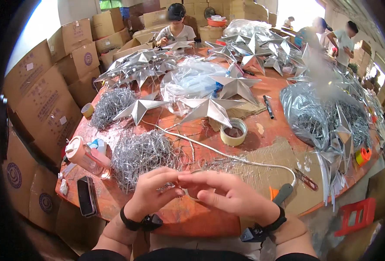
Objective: Applying hot glue and silver tape to assemble silver star decorations.
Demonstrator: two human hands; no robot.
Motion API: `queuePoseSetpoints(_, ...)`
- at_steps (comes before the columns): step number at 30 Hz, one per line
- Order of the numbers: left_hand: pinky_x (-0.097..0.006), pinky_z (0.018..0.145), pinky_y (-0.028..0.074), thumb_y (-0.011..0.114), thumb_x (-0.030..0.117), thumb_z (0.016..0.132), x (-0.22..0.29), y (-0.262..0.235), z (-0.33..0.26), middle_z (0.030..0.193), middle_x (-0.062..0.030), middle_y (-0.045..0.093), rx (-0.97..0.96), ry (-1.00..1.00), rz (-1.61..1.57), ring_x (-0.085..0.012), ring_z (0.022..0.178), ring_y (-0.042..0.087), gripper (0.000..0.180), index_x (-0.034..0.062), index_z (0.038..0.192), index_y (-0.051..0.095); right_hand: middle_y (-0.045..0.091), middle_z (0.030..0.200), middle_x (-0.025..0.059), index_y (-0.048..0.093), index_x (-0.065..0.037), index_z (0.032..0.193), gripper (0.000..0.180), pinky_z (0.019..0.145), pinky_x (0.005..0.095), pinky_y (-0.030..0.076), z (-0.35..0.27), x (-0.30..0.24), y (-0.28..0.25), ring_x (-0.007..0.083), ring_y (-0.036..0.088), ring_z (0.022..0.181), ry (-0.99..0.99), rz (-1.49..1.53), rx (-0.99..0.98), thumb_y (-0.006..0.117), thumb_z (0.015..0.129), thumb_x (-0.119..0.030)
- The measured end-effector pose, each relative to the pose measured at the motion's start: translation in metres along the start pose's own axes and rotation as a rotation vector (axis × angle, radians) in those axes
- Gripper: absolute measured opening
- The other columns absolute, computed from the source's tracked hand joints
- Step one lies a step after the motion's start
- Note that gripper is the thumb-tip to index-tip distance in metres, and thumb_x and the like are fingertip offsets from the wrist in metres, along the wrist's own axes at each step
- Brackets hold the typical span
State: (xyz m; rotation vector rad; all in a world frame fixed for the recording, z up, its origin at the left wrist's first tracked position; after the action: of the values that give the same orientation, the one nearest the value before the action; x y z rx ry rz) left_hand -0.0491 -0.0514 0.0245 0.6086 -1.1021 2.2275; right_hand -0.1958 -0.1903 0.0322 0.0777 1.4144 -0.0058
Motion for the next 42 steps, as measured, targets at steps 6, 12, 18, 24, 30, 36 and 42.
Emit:
queuePoseSetpoints(6, -0.030, 0.061, 0.051, 0.073, 0.003, 0.080, 0.004, 0.003, -0.002, 0.081, -0.0079, 0.065, 0.054, -0.020, -0.022, -0.0212, 0.070, 0.064, 0.032, 0.0061, 0.112, 0.068, 0.055, 0.134, 0.0146, 0.051, -0.003, 0.137, 0.042, 0.102, 0.0344, 0.042, -0.003, -0.004, -0.006, 0.0250, 0.053, 0.123, -0.159, -0.307, -0.193, 0.055, 0.097, -0.014)
queuePoseSetpoints(12, -0.027, 0.063, 0.054, 0.078, -0.002, 0.071, 0.009, 0.002, 0.000, 0.087, -0.0072, 0.067, 0.173, 0.080, 0.065, -0.0177, 0.074, 0.065, 0.029, 0.0074, 0.098, 0.074, 0.052, 0.141, 0.0109, 0.049, 0.001, 0.137, 0.046, 0.110, 0.0360, 0.034, -0.009, -0.007, -0.004, 0.0266, 0.046, 0.132, -0.039, -0.234, -0.200, 0.056, 0.096, -0.018)
queuePoseSetpoints(18, -0.027, 0.061, 0.054, 0.080, 0.001, 0.071, 0.009, 0.000, -0.002, 0.087, -0.0049, 0.065, 0.183, 0.115, 0.084, -0.0168, 0.072, 0.065, 0.025, 0.0084, 0.094, 0.074, 0.052, 0.140, 0.0124, 0.050, 0.002, 0.136, 0.043, 0.109, 0.0350, 0.036, -0.008, -0.008, -0.003, 0.0247, 0.046, 0.133, 0.017, -0.148, -0.190, 0.057, 0.096, -0.013)
queuePoseSetpoints(24, -0.028, 0.058, 0.054, 0.081, 0.006, 0.071, 0.008, 0.002, -0.001, 0.087, -0.0045, 0.065, 0.152, 0.148, 0.034, -0.0174, 0.070, 0.065, 0.022, 0.0076, 0.090, 0.071, 0.060, 0.127, 0.0146, 0.058, 0.001, 0.126, 0.033, 0.100, 0.0339, 0.045, -0.008, 0.003, -0.005, 0.0233, 0.056, 0.120, -0.058, -0.124, -0.102, 0.058, 0.094, -0.007)
queuePoseSetpoints(30, -0.028, 0.055, 0.052, 0.080, 0.009, 0.071, 0.009, 0.003, -0.001, 0.086, -0.0054, 0.066, 0.054, 0.213, 0.005, -0.0190, 0.067, 0.065, 0.020, 0.0081, 0.089, 0.069, 0.065, 0.111, 0.0118, 0.063, 0.000, 0.115, 0.025, 0.092, 0.0316, 0.048, -0.008, 0.004, -0.004, 0.0212, 0.062, 0.106, -0.083, -0.156, -0.049, 0.060, 0.091, 0.000)
queuePoseSetpoints(36, -0.028, 0.055, 0.051, 0.082, 0.011, 0.070, 0.011, 0.004, -0.003, 0.084, -0.0040, 0.067, 0.025, 0.233, 0.032, -0.0178, 0.066, 0.065, 0.022, 0.0100, 0.088, 0.069, 0.064, 0.107, 0.0102, 0.063, 0.000, 0.111, 0.022, 0.089, 0.0310, 0.048, -0.008, 0.012, 0.000, 0.0204, 0.062, 0.102, -0.137, -0.156, -0.035, 0.061, 0.090, 0.001)
queuePoseSetpoints(42, -0.028, 0.054, 0.051, 0.080, 0.010, 0.071, 0.010, 0.003, -0.001, 0.085, -0.0041, 0.067, 0.026, 0.251, 0.055, -0.0175, 0.066, 0.065, 0.022, 0.0102, 0.091, 0.070, 0.064, 0.104, 0.0079, 0.061, -0.001, 0.112, 0.023, 0.082, 0.0279, 0.051, -0.011, 0.019, 0.002, 0.0142, 0.061, 0.098, -0.008, -0.079, 0.063, 0.064, 0.090, -0.004)
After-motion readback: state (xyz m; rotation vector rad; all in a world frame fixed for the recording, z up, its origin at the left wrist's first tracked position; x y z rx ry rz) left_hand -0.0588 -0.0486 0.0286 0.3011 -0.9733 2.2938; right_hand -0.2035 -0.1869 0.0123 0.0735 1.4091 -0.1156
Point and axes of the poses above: each hand's wrist, its own z-axis towards the middle knuckle, its own y-axis out of the palm, x = y × z, the point moved 3 cm from there along z, towards the middle knuckle
